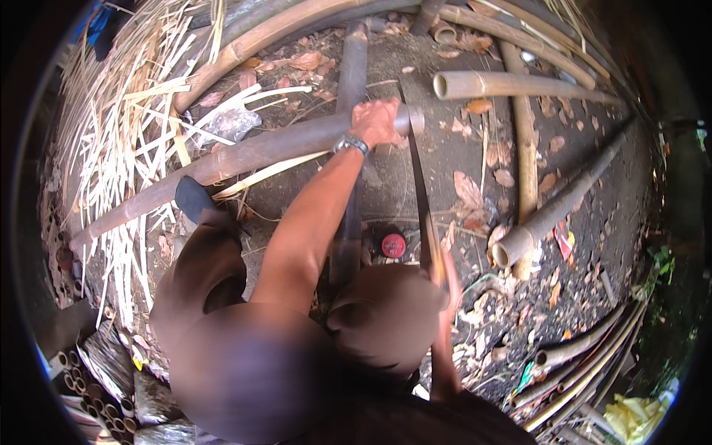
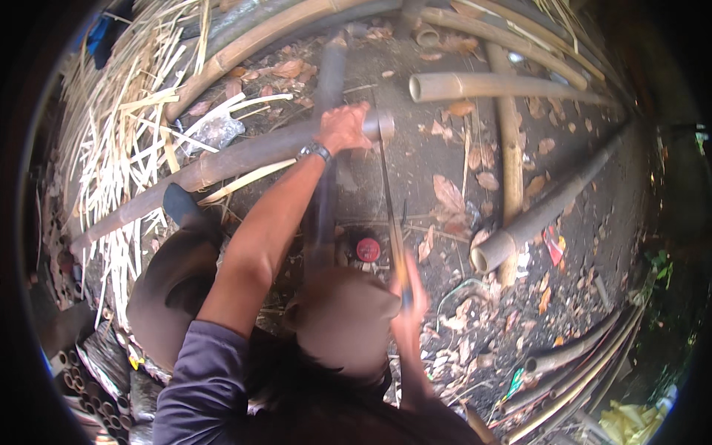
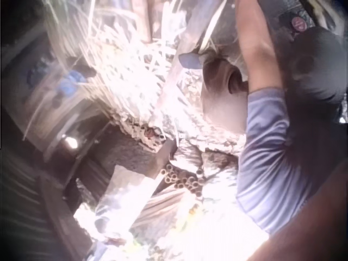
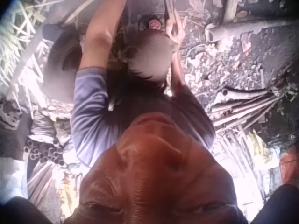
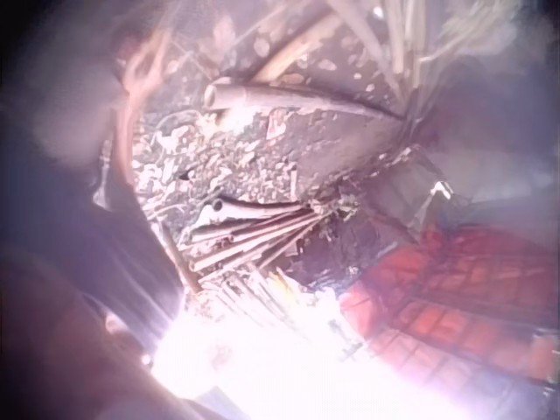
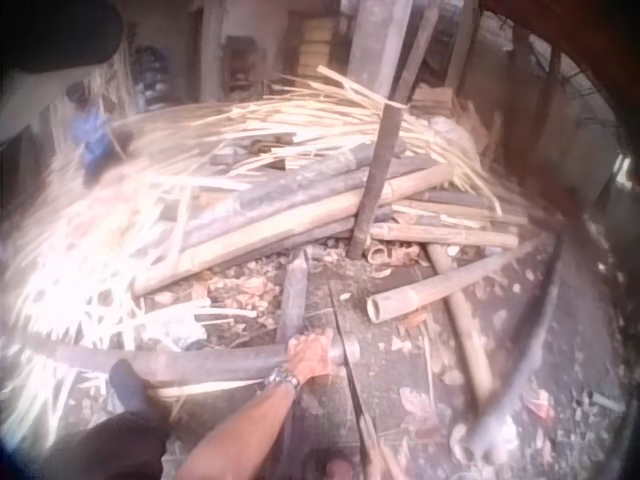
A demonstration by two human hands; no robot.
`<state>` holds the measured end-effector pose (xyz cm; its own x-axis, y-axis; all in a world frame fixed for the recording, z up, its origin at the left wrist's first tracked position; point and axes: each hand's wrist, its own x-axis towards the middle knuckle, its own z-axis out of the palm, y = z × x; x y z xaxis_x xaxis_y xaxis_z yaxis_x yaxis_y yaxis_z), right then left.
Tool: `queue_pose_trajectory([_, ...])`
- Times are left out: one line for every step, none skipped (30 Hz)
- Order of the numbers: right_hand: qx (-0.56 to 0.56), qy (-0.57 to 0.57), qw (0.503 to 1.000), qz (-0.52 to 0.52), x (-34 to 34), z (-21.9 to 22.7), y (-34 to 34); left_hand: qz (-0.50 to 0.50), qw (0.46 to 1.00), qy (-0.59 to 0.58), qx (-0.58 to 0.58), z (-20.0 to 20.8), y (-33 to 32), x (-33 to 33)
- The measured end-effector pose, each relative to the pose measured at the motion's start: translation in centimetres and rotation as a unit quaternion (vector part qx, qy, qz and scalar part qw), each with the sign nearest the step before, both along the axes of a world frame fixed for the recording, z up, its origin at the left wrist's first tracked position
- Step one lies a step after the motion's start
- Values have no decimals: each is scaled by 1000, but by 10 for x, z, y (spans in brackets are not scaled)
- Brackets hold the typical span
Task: The person measures bamboo poles with a tape measure and cuts them with a hand saw. They repeatedly measure, position, and saw through the poles, then place the cut pieces aside.
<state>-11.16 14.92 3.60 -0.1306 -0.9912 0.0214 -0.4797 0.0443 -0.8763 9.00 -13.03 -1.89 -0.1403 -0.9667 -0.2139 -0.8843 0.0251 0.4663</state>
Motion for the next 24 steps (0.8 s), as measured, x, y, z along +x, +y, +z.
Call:
queue_pose_trajectory([3, -24, 1000, 16, -16, 5, 48, 11, 1000, -23, 5, 3, 2, 8])
queue_pose_trajectory([-6, -4, 1000, 14, -18, 16, 46, 4, 999, -28, 14, 3, 4, 2])
queue_pose_trajectory([-14, 18, 1000, 7, -15, 23, 48, 0, 1000, -28, 11, 0, 8, 2])
queue_pose_trajectory([51, -3, 998, -20, -7, 17, 25, -4, 1000, -29, 7, -4, 12, 4])
queue_pose_trajectory([-4, 8, 1000, -16, 6, 1, -15, -3, 1000, -27, -14, 2, 5, 5])
queue_pose_trajectory([-71, 14, 997, -10, 25, -15, -69, -12, 999, -31, -17, -1, 1, 2])
queue_pose_trajectory([-134, 16, 991, -2, 41, -28, -121, -5, 999, -29, -27, -3, 2, -2])
queue_pose_trajectory([-137, 14, 990, -3, 46, -29, -156, -2, 999, -21, -36, -3, 2, -10])
queue_pose_trajectory([-1, -11, 1000, -23, 60, -4, -173, 11, 999, -25, -44, -4, 4, -7])
queue_pose_trajectory([125, -11, 992, -25, 71, 24, -167, 7, 999, -28, -30, -3, 5, 0])
queue_pose_trajectory([16, -8, 1000, -15, 60, -1, -145, 3, 1000, -18, -18, 0, 7, 0])
queue_pose_trajectory([-92, -4, 996, -5, 42, -23, -108, -1, 1000, -7, -6, 3, 10, -2])
queue_pose_trajectory([-70, -21, 997, -4, 19, -14, -58, -3, 1000, 9, -4, 9, 4, -3])
queue_pose_trajectory([-42, -59, 997, 4, 3, -14, -7, 2, 1000, -15, 24, 9, 3, 4])
queue_pose_trajectory([-14, -96, 995, 13, -13, -15, 44, 15, 999, -26, 23, 9, 3, 15])
queue_pose_trajectory([-7, -64, 998, 13, -14, -6, 39, 13, 999, -24, 21, 11, 3, 12])
queue_pose_trajectory([4, -33, 999, 7, -11, 0, 37, 7, 999, -22, 23, 10, 8, 10])
queue_pose_trajectory([4, 4, 1000, 0, -9, 3, 25, -8, 1000, -20, 6, 6, 7, 12])
queue_pose_trajectory([-23, 13, 1000, -8, 1, -7, -12, -10, 1000, -19, -7, 9, -2, 5])
queue_pose_trajectory([-59, 13, 998, -13, 18, -16, -63, -10, 1000, -25, -10, 9, -1, 0])
queue_pose_trajectory([-62, 7, 998, -15, 39, -18, -115, -11, 999, -34, -3, 1, 5, -3])
queue_pose_trajectory([1, -2, 1000, -22, 54, -4, -156, 6, 999, -34, -35, -6, 7, -7])
queue_pose_trajectory([54, -15, 998, -30, 66, 10, -175, 0, 999, -29, -27, -4, 6, -5])
queue_pose_trajectory([25, -8, 999, -22, 65, 4, -165, -6, 1000, -23, -19, -1, 5, -2])
